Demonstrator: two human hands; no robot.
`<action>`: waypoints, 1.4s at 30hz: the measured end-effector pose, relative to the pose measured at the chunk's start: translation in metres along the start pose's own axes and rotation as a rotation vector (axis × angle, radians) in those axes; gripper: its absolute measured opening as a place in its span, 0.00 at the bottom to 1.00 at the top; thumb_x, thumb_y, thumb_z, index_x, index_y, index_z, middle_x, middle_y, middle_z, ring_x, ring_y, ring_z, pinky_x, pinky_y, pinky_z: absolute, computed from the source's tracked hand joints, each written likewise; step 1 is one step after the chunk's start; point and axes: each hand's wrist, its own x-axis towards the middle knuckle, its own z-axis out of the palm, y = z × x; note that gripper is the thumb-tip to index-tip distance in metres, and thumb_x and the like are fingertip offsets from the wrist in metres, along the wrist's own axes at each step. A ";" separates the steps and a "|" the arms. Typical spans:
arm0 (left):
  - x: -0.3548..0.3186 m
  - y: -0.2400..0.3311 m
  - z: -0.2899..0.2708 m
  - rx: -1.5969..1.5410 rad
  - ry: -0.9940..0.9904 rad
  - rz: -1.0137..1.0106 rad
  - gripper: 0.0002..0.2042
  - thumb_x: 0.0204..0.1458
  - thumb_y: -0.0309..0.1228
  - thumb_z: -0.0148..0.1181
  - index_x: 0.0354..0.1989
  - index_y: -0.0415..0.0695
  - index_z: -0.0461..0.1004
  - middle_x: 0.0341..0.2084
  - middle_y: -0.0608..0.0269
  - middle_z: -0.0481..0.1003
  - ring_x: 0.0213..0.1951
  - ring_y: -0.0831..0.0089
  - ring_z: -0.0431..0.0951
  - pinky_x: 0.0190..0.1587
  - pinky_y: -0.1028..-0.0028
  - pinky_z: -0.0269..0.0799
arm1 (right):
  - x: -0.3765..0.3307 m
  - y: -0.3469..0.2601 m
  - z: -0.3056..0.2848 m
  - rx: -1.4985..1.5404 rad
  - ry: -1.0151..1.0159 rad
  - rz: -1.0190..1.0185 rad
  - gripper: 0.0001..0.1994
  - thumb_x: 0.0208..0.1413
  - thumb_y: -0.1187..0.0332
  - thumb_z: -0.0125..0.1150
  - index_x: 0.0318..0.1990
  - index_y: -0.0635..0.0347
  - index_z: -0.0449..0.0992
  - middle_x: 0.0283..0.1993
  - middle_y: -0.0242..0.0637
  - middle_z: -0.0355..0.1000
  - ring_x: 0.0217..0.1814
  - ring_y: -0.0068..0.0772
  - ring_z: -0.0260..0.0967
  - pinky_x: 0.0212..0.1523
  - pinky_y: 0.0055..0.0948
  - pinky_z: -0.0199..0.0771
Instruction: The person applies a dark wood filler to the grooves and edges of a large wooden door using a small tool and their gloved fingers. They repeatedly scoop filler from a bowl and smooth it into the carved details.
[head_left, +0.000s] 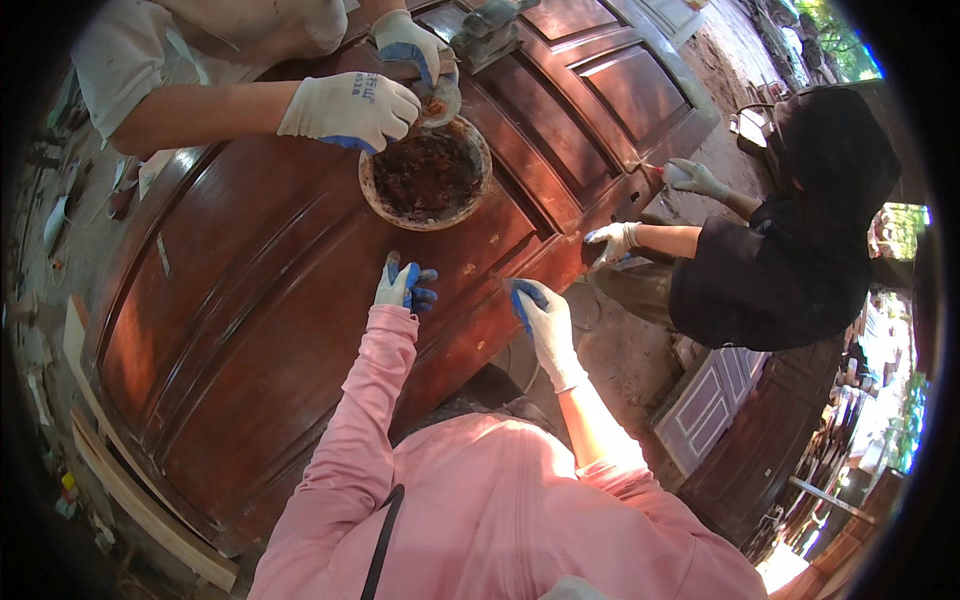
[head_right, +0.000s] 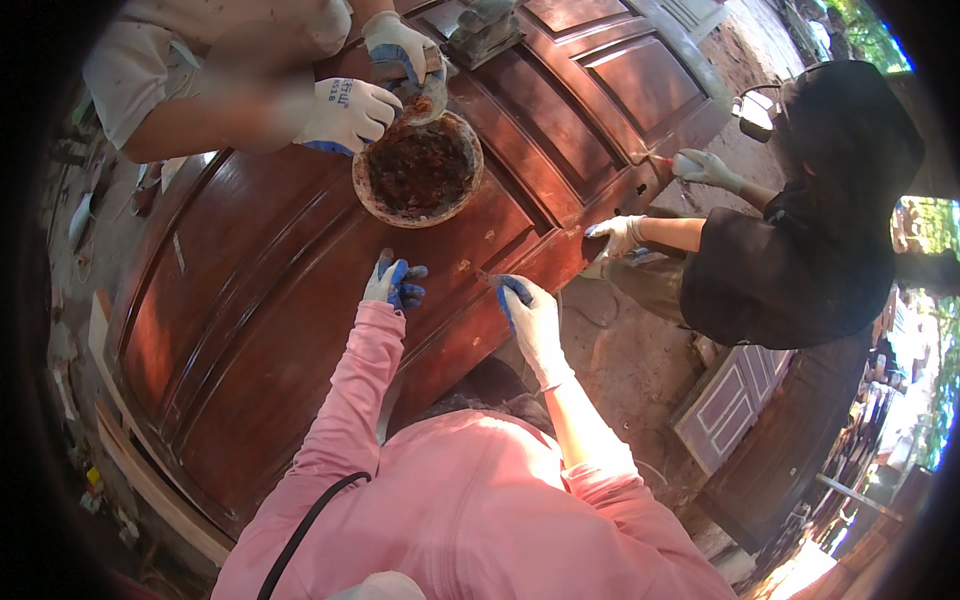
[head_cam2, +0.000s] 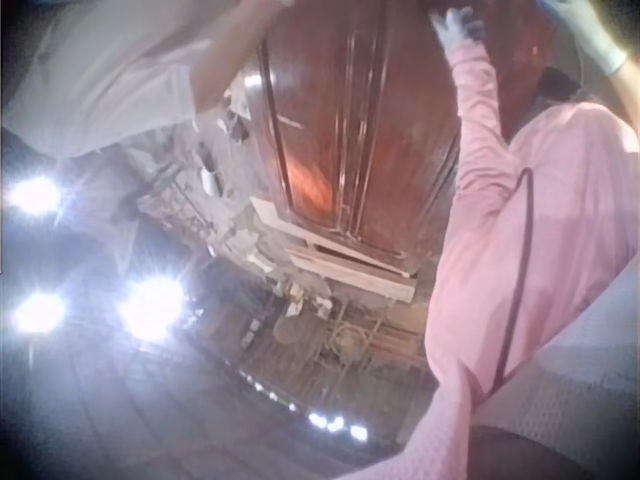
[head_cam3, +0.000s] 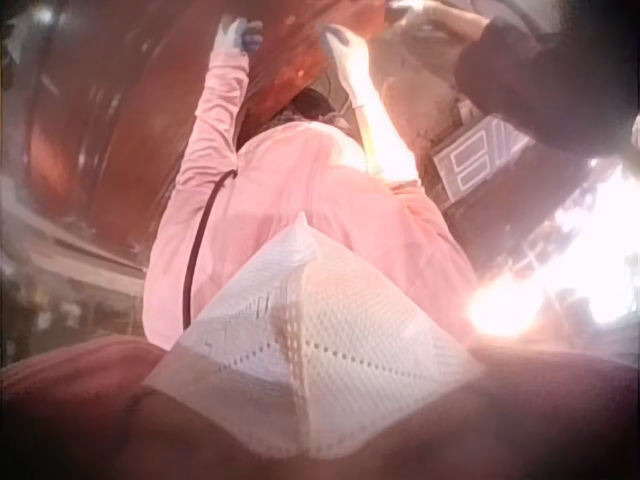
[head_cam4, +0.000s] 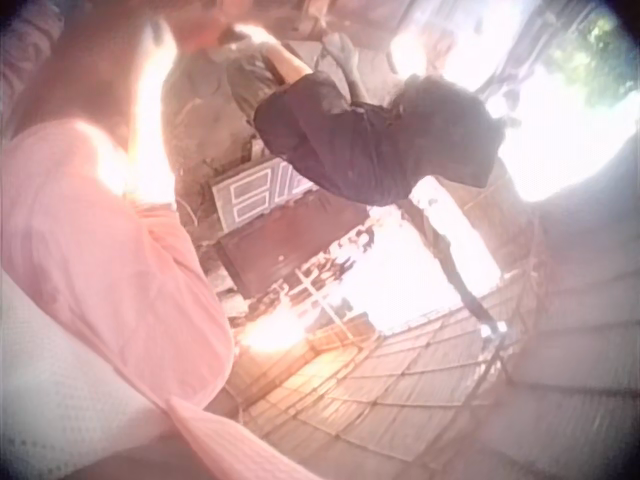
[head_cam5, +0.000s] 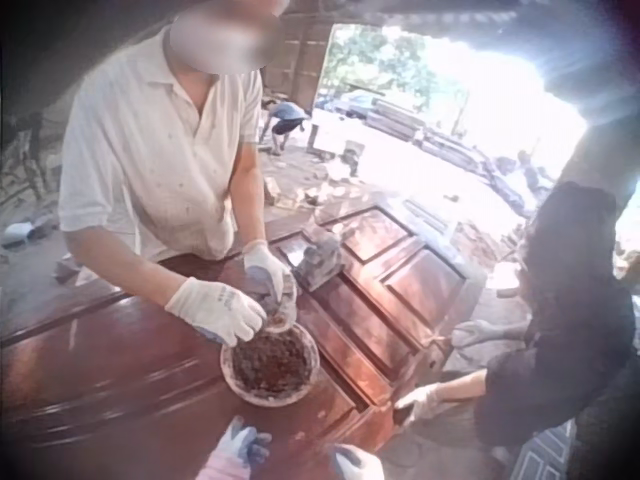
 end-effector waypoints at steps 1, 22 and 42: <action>0.001 -0.001 0.000 0.002 -0.004 0.006 0.44 0.65 0.42 0.59 0.79 0.54 0.32 0.42 0.51 0.82 0.23 0.66 0.80 0.25 0.68 0.76 | -0.001 -0.004 0.001 -0.024 -0.007 -0.002 0.13 0.65 0.72 0.59 0.54 0.67 0.80 0.40 0.29 0.78 0.35 0.16 0.69 0.38 0.18 0.70; 0.075 0.031 0.025 0.004 0.038 0.213 0.18 0.65 0.34 0.56 0.62 0.53 0.63 0.29 0.55 0.80 0.14 0.67 0.74 0.13 0.71 0.66 | 0.170 -0.072 0.087 -1.508 -0.377 -0.738 0.07 0.62 0.62 0.57 0.40 0.46 0.81 0.43 0.30 0.79 0.51 0.37 0.77 0.49 0.37 0.79; 0.060 0.042 0.029 0.027 0.052 0.239 0.18 0.65 0.28 0.52 0.62 0.45 0.61 0.41 0.54 0.78 0.25 0.65 0.81 0.15 0.73 0.69 | 0.198 -0.077 0.088 -1.576 -0.463 -0.819 0.08 0.61 0.61 0.56 0.38 0.50 0.81 0.41 0.35 0.79 0.48 0.40 0.79 0.45 0.42 0.80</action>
